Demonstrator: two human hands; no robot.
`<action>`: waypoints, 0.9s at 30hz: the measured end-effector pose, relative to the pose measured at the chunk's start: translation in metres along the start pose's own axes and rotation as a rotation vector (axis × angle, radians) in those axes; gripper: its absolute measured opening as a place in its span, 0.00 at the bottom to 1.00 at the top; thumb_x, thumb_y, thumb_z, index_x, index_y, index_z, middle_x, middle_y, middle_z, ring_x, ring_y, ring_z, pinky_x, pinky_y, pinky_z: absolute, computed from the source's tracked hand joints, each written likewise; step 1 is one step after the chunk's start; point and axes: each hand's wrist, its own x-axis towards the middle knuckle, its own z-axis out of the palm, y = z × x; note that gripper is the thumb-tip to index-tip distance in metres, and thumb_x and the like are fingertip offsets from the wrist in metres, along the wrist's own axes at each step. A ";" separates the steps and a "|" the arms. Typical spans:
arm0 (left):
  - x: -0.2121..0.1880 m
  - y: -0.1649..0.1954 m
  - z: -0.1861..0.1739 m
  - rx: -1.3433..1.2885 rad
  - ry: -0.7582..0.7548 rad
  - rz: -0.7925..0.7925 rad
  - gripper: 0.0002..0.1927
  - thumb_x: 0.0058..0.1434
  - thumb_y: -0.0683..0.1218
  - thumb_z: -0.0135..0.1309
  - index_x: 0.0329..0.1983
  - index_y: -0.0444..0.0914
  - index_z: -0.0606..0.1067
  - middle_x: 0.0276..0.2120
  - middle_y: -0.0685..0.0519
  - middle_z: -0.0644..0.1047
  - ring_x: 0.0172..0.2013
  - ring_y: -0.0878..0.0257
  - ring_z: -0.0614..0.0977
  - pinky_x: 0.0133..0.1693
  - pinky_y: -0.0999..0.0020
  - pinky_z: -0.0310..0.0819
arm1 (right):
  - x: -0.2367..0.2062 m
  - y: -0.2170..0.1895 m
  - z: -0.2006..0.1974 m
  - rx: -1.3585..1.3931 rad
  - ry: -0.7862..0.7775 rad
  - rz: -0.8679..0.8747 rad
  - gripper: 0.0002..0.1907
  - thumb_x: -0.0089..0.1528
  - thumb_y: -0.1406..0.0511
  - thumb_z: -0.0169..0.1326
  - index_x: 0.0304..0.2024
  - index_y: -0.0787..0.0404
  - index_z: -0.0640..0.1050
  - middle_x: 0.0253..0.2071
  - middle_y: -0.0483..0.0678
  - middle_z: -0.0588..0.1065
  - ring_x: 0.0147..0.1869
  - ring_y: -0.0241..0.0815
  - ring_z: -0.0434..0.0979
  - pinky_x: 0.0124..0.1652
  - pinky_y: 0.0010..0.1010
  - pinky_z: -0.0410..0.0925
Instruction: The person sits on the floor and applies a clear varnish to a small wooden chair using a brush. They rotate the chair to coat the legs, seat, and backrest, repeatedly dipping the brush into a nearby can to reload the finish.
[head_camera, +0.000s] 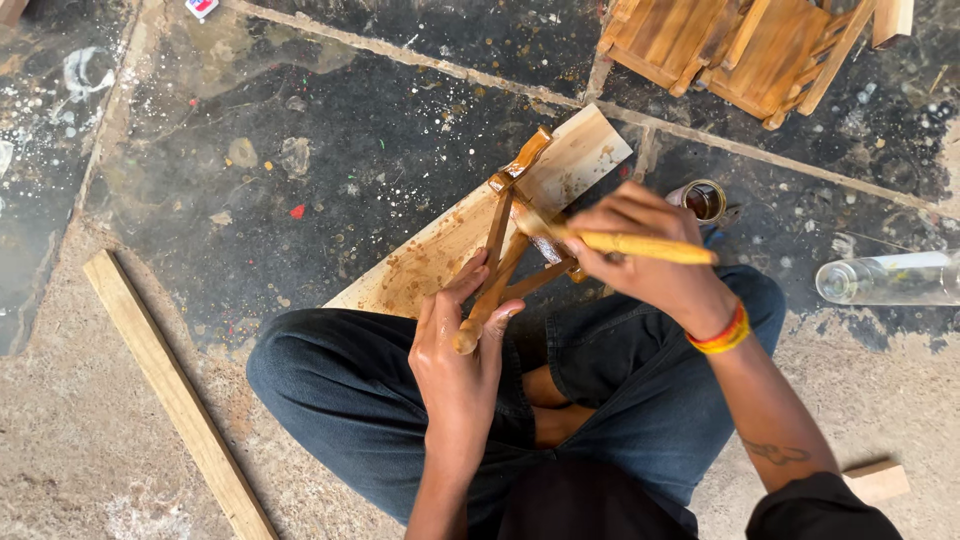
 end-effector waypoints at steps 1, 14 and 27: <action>0.000 0.000 0.000 0.006 0.008 0.009 0.20 0.57 0.47 0.66 0.45 0.30 0.74 0.52 0.46 0.82 0.48 0.51 0.85 0.45 0.60 0.82 | -0.001 0.000 -0.003 -0.011 -0.020 0.002 0.05 0.59 0.67 0.65 0.33 0.59 0.80 0.31 0.44 0.79 0.33 0.40 0.77 0.33 0.32 0.72; -0.001 0.000 -0.001 -0.007 0.009 0.007 0.18 0.59 0.45 0.65 0.47 0.30 0.73 0.53 0.45 0.81 0.50 0.50 0.85 0.47 0.60 0.81 | 0.024 0.010 0.010 0.116 -0.054 0.149 0.09 0.64 0.61 0.62 0.37 0.60 0.81 0.34 0.47 0.80 0.32 0.43 0.81 0.36 0.34 0.74; -0.001 0.001 -0.001 -0.029 0.003 -0.008 0.19 0.60 0.44 0.65 0.49 0.31 0.73 0.52 0.45 0.82 0.50 0.51 0.85 0.47 0.60 0.81 | 0.071 -0.001 0.017 0.016 -0.534 0.223 0.16 0.64 0.56 0.58 0.32 0.62 0.80 0.24 0.49 0.77 0.23 0.49 0.77 0.26 0.41 0.69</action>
